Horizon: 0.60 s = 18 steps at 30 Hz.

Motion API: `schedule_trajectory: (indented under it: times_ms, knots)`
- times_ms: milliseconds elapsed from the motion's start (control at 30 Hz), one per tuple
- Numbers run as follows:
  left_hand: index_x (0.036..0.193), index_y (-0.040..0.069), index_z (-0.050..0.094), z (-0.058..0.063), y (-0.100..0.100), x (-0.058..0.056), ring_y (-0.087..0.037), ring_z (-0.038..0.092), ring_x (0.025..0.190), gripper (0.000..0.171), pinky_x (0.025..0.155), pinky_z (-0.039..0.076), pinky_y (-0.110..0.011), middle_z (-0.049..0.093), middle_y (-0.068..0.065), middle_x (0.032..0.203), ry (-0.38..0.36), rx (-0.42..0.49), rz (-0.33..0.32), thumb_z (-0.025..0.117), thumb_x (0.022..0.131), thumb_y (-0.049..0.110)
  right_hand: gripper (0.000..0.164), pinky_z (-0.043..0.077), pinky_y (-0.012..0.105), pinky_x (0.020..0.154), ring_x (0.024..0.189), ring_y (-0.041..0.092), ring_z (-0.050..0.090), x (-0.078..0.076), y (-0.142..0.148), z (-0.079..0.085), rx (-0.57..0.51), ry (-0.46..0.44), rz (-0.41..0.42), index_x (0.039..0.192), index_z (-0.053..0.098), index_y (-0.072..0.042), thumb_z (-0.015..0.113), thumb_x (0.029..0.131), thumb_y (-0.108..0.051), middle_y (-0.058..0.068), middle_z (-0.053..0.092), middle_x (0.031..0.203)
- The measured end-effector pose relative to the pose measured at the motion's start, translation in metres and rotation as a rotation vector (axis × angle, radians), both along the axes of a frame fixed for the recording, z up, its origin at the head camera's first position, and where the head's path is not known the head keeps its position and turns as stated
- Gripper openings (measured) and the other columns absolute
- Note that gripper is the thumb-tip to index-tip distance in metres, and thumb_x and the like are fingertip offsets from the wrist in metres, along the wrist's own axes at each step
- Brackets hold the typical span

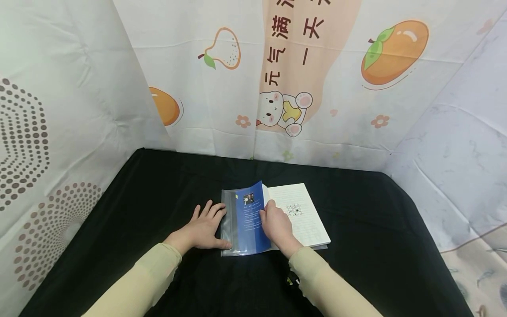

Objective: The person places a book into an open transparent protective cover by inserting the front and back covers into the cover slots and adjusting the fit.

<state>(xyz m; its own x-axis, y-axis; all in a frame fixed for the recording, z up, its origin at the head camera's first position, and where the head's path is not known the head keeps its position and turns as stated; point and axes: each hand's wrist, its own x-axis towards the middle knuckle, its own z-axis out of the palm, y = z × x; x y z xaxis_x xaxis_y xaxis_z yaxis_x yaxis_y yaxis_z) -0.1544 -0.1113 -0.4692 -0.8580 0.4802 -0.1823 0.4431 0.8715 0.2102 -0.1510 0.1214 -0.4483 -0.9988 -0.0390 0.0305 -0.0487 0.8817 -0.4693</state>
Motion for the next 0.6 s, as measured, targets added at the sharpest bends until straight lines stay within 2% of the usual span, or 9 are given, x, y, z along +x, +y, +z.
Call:
schedule_trajectory:
  times_ms: [600]
  knots:
    - [0.150,0.013,0.027,-0.0020,0.0004,-0.0015,-0.041,0.004,0.142,0.107,0.109,0.012,-0.067,0.017,-0.007,0.157,-0.005,-0.031,0.005,0.058,0.072,0.079,0.020,0.042,0.036,0.044,0.050,0.018,0.050,0.0019,-0.0013,0.0002,0.022,0.025,0.010,0.085,0.045,-0.007,0.057,0.098,-0.018,0.004,0.050,0.061]
